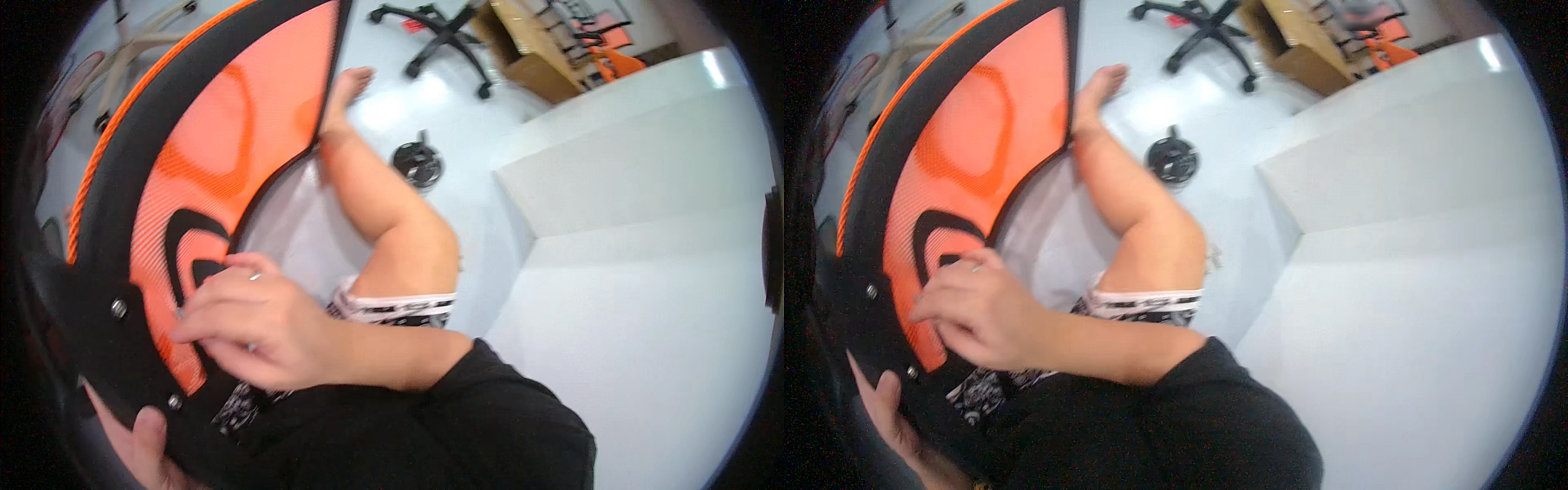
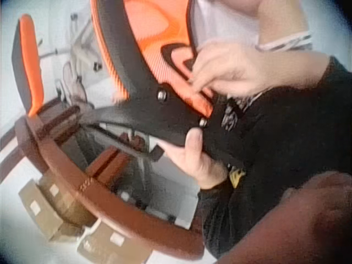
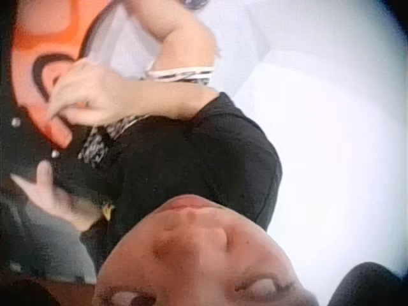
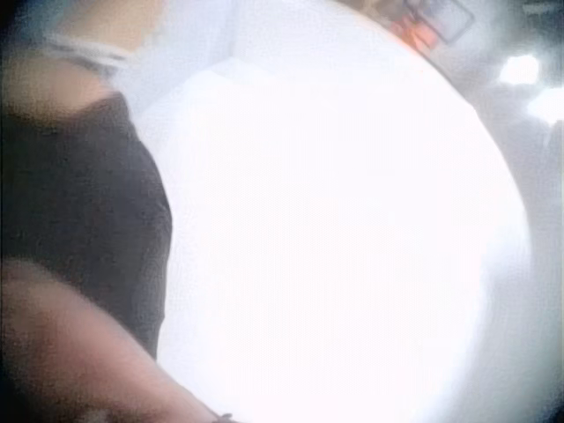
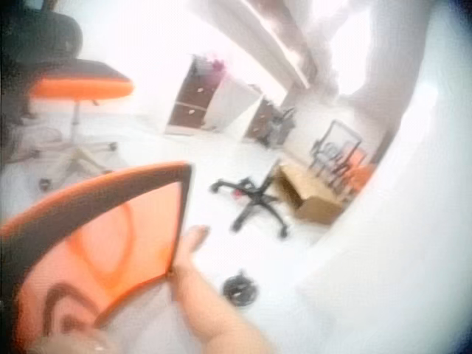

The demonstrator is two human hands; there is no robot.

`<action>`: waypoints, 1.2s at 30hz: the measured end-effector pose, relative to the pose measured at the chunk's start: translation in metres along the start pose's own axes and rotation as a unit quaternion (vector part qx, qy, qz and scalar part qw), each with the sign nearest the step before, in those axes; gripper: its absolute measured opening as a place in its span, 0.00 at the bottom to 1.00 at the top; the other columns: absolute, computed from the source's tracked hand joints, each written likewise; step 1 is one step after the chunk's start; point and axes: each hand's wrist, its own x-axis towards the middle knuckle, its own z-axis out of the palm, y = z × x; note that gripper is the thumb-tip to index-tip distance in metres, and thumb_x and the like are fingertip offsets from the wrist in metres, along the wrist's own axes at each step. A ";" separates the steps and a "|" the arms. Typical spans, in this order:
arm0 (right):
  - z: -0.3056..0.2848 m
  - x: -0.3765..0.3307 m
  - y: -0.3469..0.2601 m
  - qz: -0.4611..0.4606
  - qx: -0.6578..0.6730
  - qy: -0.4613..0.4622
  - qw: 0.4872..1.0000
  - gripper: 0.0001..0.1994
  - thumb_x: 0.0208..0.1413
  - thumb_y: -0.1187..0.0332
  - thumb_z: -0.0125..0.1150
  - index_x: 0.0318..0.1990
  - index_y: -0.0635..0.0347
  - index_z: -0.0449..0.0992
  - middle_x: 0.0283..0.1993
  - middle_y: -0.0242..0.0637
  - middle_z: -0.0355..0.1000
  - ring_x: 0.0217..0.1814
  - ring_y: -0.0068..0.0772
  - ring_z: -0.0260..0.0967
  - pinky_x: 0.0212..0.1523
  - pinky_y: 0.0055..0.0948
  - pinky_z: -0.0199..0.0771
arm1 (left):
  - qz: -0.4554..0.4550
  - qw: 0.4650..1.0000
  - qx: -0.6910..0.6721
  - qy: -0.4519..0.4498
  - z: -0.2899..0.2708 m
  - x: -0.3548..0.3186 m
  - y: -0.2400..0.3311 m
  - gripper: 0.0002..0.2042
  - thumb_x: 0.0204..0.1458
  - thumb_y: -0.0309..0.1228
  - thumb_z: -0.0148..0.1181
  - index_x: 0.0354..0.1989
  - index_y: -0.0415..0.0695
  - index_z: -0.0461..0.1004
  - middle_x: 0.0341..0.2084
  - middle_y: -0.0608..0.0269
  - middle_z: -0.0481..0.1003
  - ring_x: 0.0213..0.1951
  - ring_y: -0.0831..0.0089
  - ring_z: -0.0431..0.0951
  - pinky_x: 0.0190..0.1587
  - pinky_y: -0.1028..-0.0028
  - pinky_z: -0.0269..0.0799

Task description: The person assembles an orange mesh office chair by tightening screws on the backrest frame using an Allen key. They then attach the backrest to the seat base and secure it with bolts.

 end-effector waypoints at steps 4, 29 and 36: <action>0.004 0.012 -0.015 -0.035 0.010 -0.026 0.999 0.16 0.44 0.75 0.58 0.43 0.48 0.75 0.44 0.29 0.73 0.51 0.27 0.69 0.56 0.42 0.55 | 0.005 0.999 -0.043 0.003 -0.010 -0.014 0.016 0.38 0.46 0.31 0.56 0.66 0.32 0.46 0.58 0.47 0.61 0.58 0.61 0.63 0.62 0.67 0.55; -0.016 0.008 -0.033 -0.172 -0.051 -0.109 0.978 0.14 0.39 0.74 0.70 0.34 0.45 0.76 0.37 0.21 0.69 0.40 0.23 0.70 0.57 0.45 0.59 | -0.016 0.984 -0.148 -0.098 0.027 -0.003 0.041 0.36 0.41 0.15 0.54 0.62 0.35 0.47 0.53 0.51 0.64 0.53 0.68 0.68 0.56 0.71 0.61; -0.013 0.007 -0.033 -0.167 -0.049 -0.112 0.978 0.12 0.40 0.73 0.68 0.33 0.45 0.76 0.36 0.21 0.70 0.38 0.22 0.70 0.56 0.44 0.59 | -0.017 0.986 -0.141 -0.090 0.026 -0.004 0.039 0.37 0.40 0.15 0.54 0.63 0.35 0.46 0.53 0.50 0.64 0.53 0.67 0.68 0.56 0.70 0.62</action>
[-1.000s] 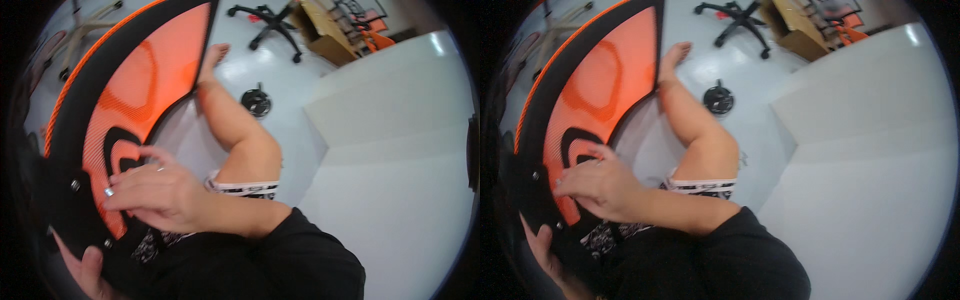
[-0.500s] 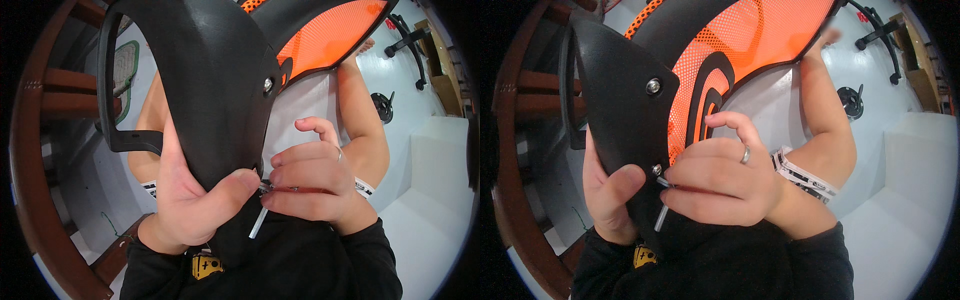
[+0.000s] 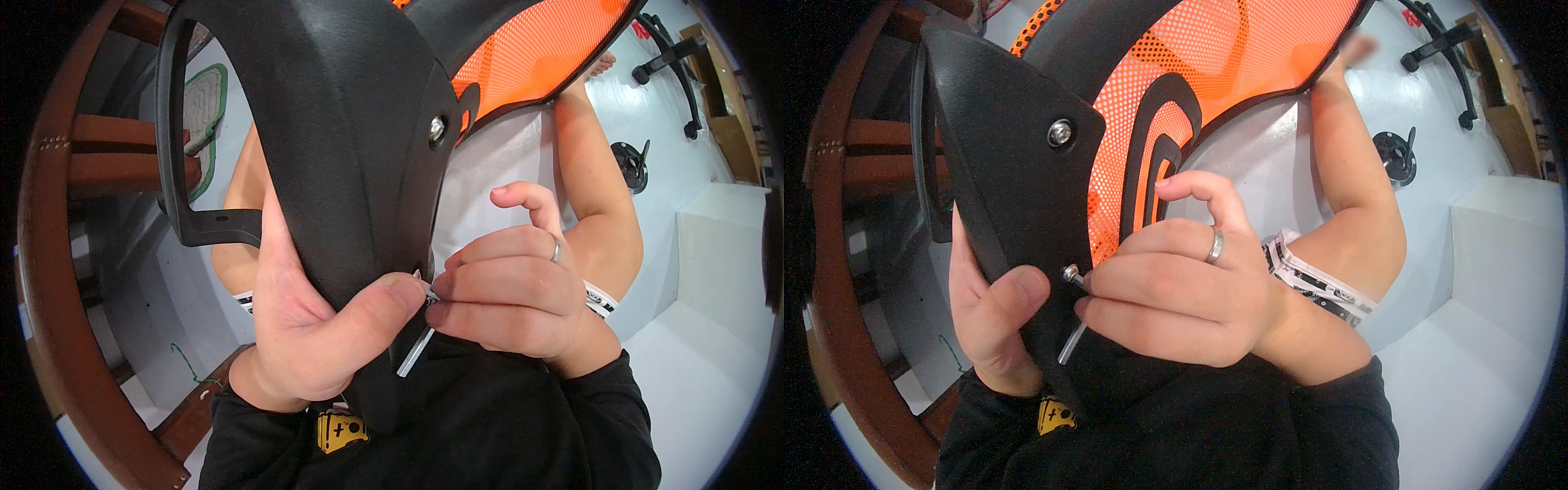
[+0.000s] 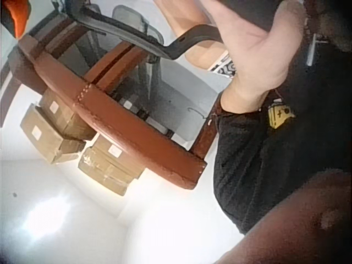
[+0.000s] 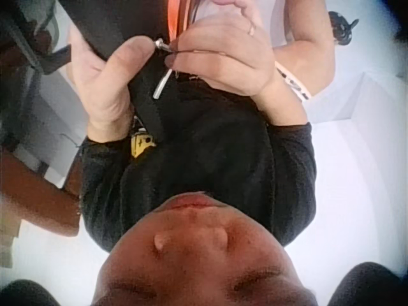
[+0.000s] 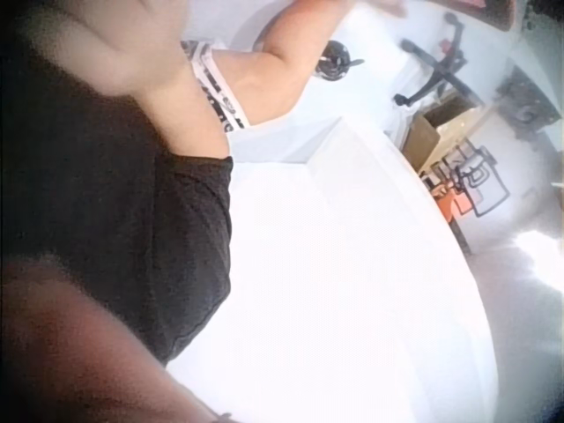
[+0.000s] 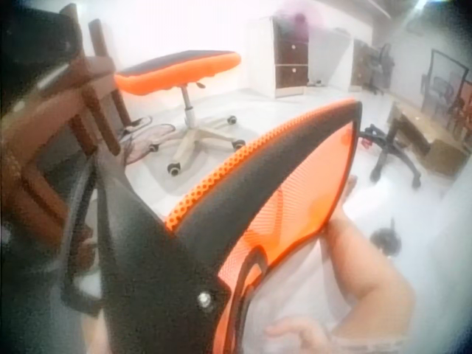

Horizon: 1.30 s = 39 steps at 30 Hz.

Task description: The person assembles an orange mesh office chair by tightening screws on the backrest frame using an Allen key. They then attach the backrest to the seat base and secure it with bolts.

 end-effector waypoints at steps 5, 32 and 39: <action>0.001 0.000 0.001 0.001 0.006 -0.001 1.000 0.11 0.41 0.73 0.68 0.32 0.45 0.76 0.36 0.21 0.70 0.38 0.22 0.70 0.56 0.44 0.59 | -0.011 1.000 -0.009 0.013 0.003 0.000 0.003 0.38 0.40 0.15 0.54 0.63 0.34 0.45 0.54 0.49 0.63 0.53 0.67 0.68 0.56 0.70 0.62; -0.001 0.006 -0.003 0.031 -0.006 -0.019 0.999 0.14 0.39 0.72 0.71 0.35 0.44 0.76 0.36 0.21 0.72 0.37 0.21 0.70 0.57 0.42 0.56 | -0.042 0.999 -0.017 0.030 0.002 0.003 0.005 0.37 0.42 0.17 0.55 0.63 0.35 0.46 0.53 0.51 0.64 0.53 0.68 0.67 0.57 0.71 0.61; -0.003 0.012 -0.006 0.051 0.008 -0.019 0.998 0.13 0.40 0.73 0.70 0.33 0.45 0.76 0.34 0.22 0.73 0.36 0.21 0.70 0.57 0.42 0.56 | -0.045 0.999 -0.021 0.019 0.002 0.004 0.007 0.36 0.43 0.17 0.54 0.64 0.35 0.45 0.55 0.51 0.62 0.55 0.68 0.66 0.58 0.70 0.60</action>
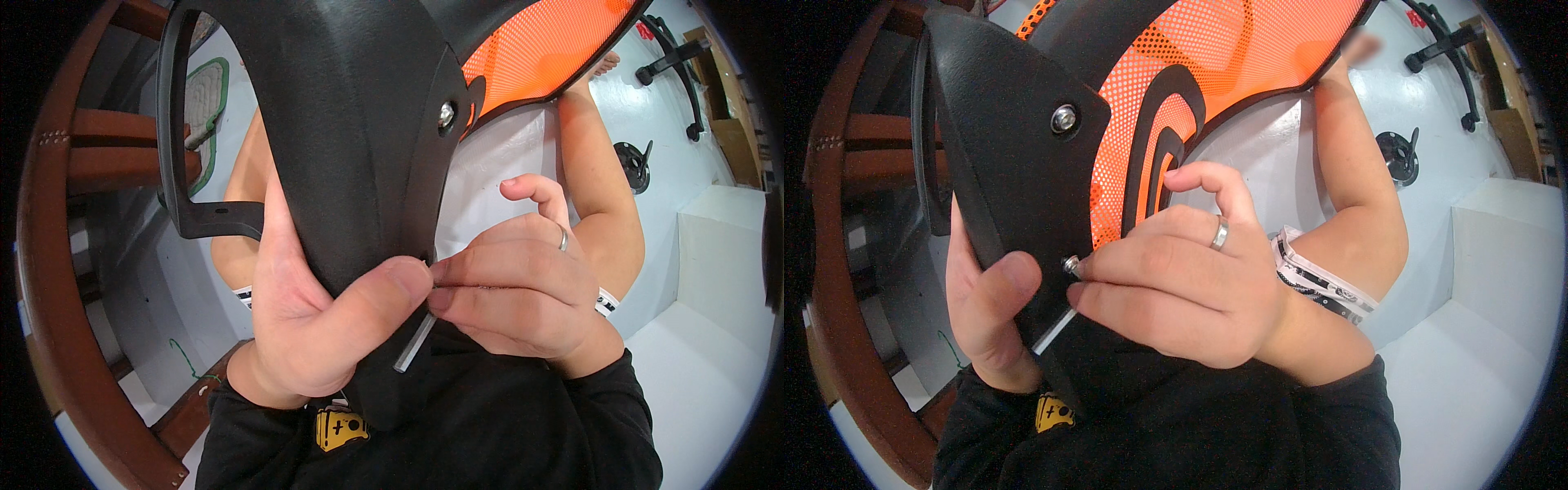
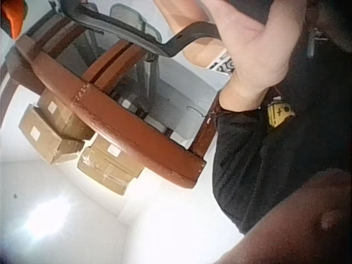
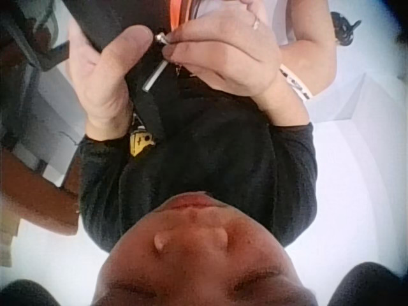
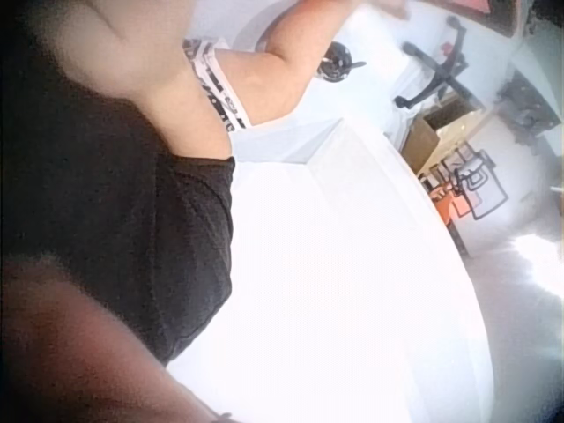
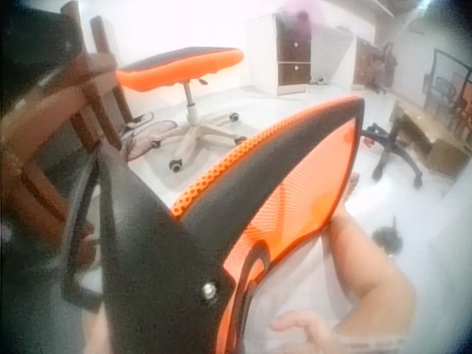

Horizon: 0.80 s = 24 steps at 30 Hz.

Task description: The person assembles an orange mesh office chair by tightening screws on the backrest frame using an Allen key. They then attach the backrest to the seat base and secure it with bolts.

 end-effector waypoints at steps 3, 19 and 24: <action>0.000 0.000 -0.001 0.010 0.004 -0.007 1.000 0.12 0.40 0.74 0.70 0.33 0.44 0.76 0.35 0.23 0.73 0.36 0.22 0.70 0.57 0.43 0.56 | -0.007 1.000 -0.010 0.011 0.001 0.000 0.000 0.36 0.44 0.17 0.52 0.64 0.35 0.45 0.55 0.51 0.62 0.55 0.67 0.66 0.58 0.70 0.59; 0.008 0.000 -0.003 0.016 0.019 0.015 1.000 0.25 0.34 0.72 0.75 0.42 0.41 0.73 0.33 0.23 0.70 0.33 0.23 0.69 0.56 0.48 0.57 | -0.001 1.000 -0.024 0.017 0.000 -0.002 -0.003 0.36 0.45 0.22 0.52 0.64 0.34 0.44 0.57 0.51 0.60 0.56 0.66 0.64 0.59 0.70 0.57; 0.004 -0.003 0.005 0.037 0.017 0.015 0.999 0.33 0.31 0.64 0.79 0.50 0.52 0.71 0.30 0.22 0.70 0.32 0.22 0.69 0.58 0.44 0.54 | 0.013 1.000 -0.015 0.009 -0.003 -0.002 -0.006 0.36 0.44 0.21 0.51 0.64 0.34 0.45 0.56 0.51 0.61 0.56 0.66 0.64 0.59 0.70 0.58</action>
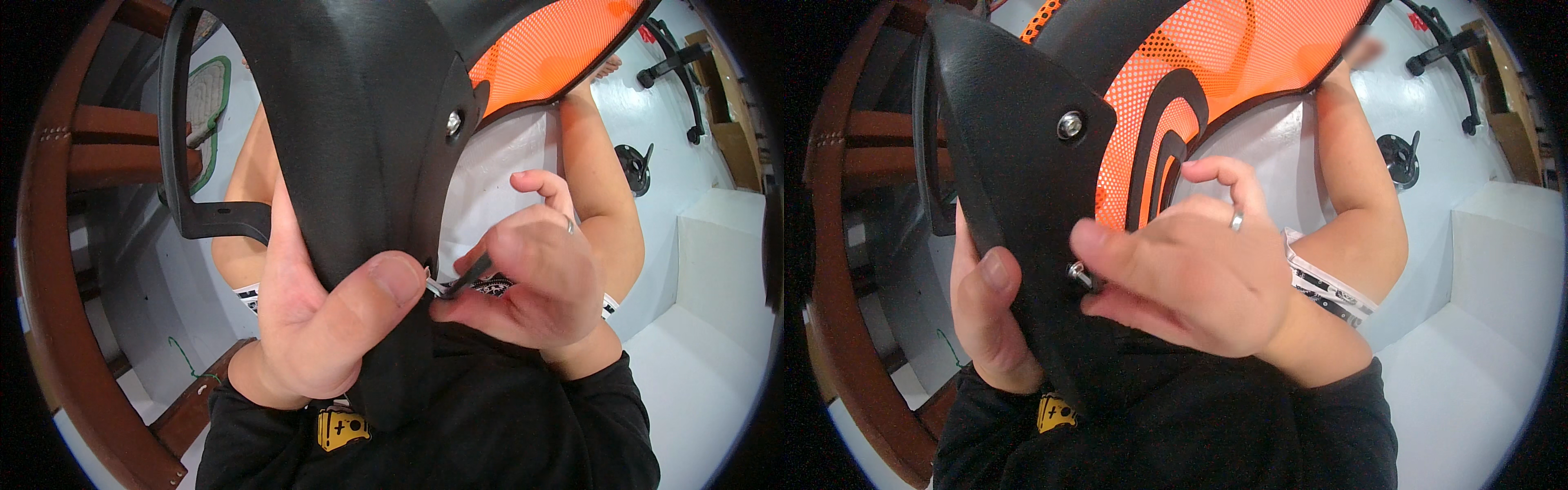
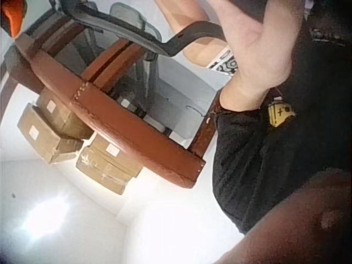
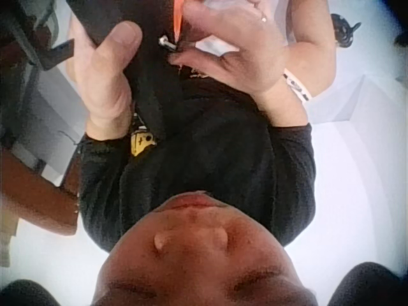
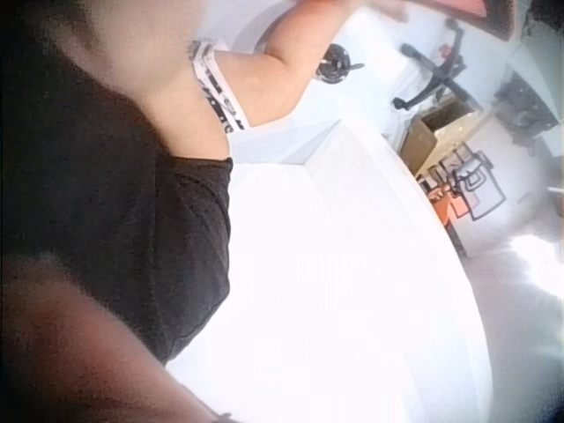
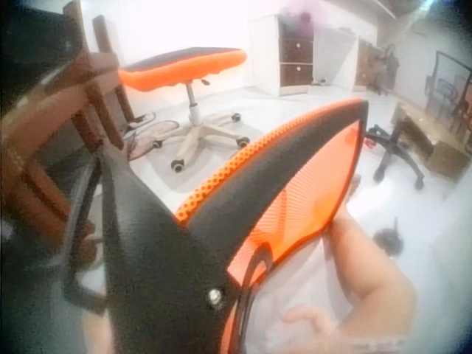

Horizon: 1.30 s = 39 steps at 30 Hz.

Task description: The person assembles an orange mesh office chair by tightening screws on the backrest frame using an Allen key. They then attach the backrest to the seat base and secure it with bolts.

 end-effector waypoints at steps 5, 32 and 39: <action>0.001 -0.005 0.009 0.014 -0.015 0.020 1.000 0.39 0.29 0.53 0.79 0.52 0.55 0.69 0.28 0.23 0.69 0.31 0.21 0.68 0.58 0.40 0.53 | 0.001 0.998 0.040 0.048 0.004 -0.002 0.001 0.36 0.43 0.27 0.53 0.63 0.35 0.47 0.54 0.48 0.63 0.53 0.63 0.68 0.55 0.69 0.64; 0.029 -0.004 -0.001 -0.003 -0.020 0.023 1.000 0.08 0.46 0.67 0.62 0.20 0.56 0.71 0.19 0.27 0.63 0.17 0.27 0.60 0.47 0.45 0.60 | 0.004 1.000 0.020 0.010 -0.004 0.001 0.000 0.36 0.42 0.22 0.53 0.63 0.34 0.47 0.53 0.51 0.64 0.51 0.69 0.68 0.54 0.72 0.64; 0.029 -0.004 0.000 0.007 -0.003 0.000 1.000 0.07 0.45 0.67 0.63 0.23 0.56 0.72 0.20 0.28 0.64 0.20 0.27 0.62 0.46 0.43 0.61 | 0.016 1.000 0.026 0.007 -0.005 0.002 0.000 0.35 0.43 0.22 0.53 0.63 0.33 0.47 0.53 0.52 0.64 0.51 0.70 0.68 0.54 0.72 0.63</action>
